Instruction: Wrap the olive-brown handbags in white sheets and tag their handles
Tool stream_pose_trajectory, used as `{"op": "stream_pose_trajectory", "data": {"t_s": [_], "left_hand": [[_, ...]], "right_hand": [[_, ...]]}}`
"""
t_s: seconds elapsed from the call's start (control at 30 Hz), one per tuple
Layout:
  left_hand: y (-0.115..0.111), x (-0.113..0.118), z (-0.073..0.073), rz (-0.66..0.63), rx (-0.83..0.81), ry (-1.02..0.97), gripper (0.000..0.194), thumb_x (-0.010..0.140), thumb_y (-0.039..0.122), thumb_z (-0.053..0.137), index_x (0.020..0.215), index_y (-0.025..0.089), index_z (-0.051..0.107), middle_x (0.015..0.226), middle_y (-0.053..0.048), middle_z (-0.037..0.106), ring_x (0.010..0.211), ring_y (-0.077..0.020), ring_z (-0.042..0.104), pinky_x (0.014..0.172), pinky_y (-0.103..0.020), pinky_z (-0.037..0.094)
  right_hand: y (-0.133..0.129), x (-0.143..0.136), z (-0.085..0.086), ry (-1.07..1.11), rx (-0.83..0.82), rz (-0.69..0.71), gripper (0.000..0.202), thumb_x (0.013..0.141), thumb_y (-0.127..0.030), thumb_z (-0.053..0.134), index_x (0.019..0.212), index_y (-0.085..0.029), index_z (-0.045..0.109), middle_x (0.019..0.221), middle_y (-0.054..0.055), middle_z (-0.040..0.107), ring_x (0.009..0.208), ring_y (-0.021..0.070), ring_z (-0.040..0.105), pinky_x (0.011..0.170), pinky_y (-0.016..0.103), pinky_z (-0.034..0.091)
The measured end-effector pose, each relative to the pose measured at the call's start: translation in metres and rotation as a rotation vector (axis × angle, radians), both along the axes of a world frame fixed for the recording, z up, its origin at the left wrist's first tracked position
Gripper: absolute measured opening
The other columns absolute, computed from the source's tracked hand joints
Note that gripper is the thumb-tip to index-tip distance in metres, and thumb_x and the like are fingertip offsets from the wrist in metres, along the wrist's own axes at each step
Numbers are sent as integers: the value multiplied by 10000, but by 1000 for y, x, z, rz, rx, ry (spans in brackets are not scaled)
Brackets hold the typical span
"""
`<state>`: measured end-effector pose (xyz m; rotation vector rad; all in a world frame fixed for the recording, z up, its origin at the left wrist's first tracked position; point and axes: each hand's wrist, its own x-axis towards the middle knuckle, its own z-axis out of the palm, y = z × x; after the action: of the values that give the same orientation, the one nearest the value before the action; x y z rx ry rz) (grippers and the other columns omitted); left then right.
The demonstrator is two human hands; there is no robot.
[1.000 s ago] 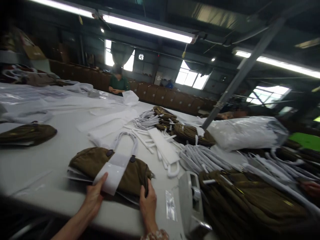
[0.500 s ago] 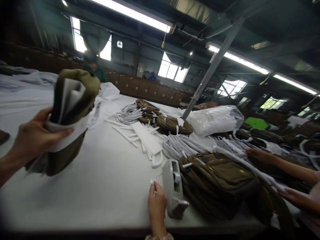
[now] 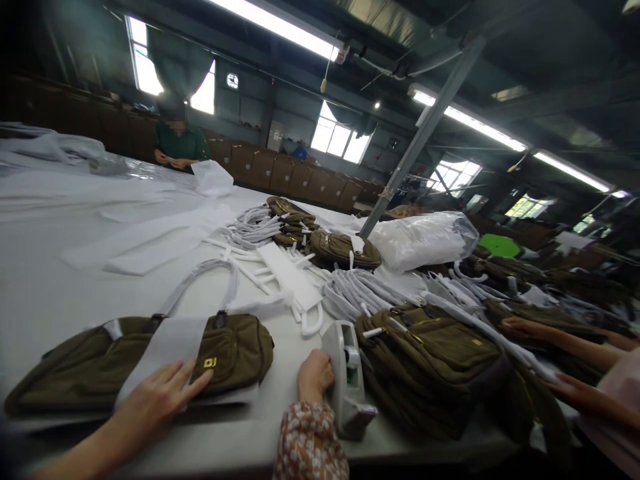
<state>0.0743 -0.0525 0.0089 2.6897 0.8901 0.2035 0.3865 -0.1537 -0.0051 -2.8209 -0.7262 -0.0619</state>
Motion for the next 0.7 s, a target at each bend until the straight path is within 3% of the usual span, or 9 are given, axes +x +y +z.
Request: {"op": "stream_pose_trajectory", "data": {"t_s": [0.23,0.37,0.57,0.63,0.7], "left_hand": [[-20,4,-7,43,-55,-40,651,800,7,331,1264,391,576,1311,-105,574,1227,-345,494,1051,-556,357],[-22,-1,-18,29,-101,-72,659,795,4,344,1274,399,564,1332,-106,560,1249,-362,478,1057,-584,340],[-19,-4,-23,49,-213,-177,602,801,41,403,1256,391,583,1342,-103,553,1273,-366,456,1083,-597,301],[-22,-3,-23,56,-253,-199,614,779,28,407,1249,376,595,1341,-105,554,1281,-368,446,1091,-600,280],[-29,0,-22,99,-325,-279,594,764,31,421,1221,351,624,1332,-116,560,1291,-376,430,1100,-609,241]], "right_hand": [[-3,-11,-2,6,169,20,232,809,-131,420,780,-74,644,936,268,641,880,339,645,735,422,466],[-13,-17,-4,113,347,50,216,837,-256,400,797,-159,588,832,170,669,848,285,637,786,385,451],[-28,-21,6,401,672,96,433,834,-610,353,814,-206,509,644,20,592,621,184,579,604,288,470],[-33,-30,17,543,764,121,508,778,-708,413,812,-208,497,545,-46,484,487,136,481,491,256,422],[-41,-44,32,799,875,158,508,724,-703,550,819,-208,486,515,-92,408,404,81,362,413,211,333]]}}
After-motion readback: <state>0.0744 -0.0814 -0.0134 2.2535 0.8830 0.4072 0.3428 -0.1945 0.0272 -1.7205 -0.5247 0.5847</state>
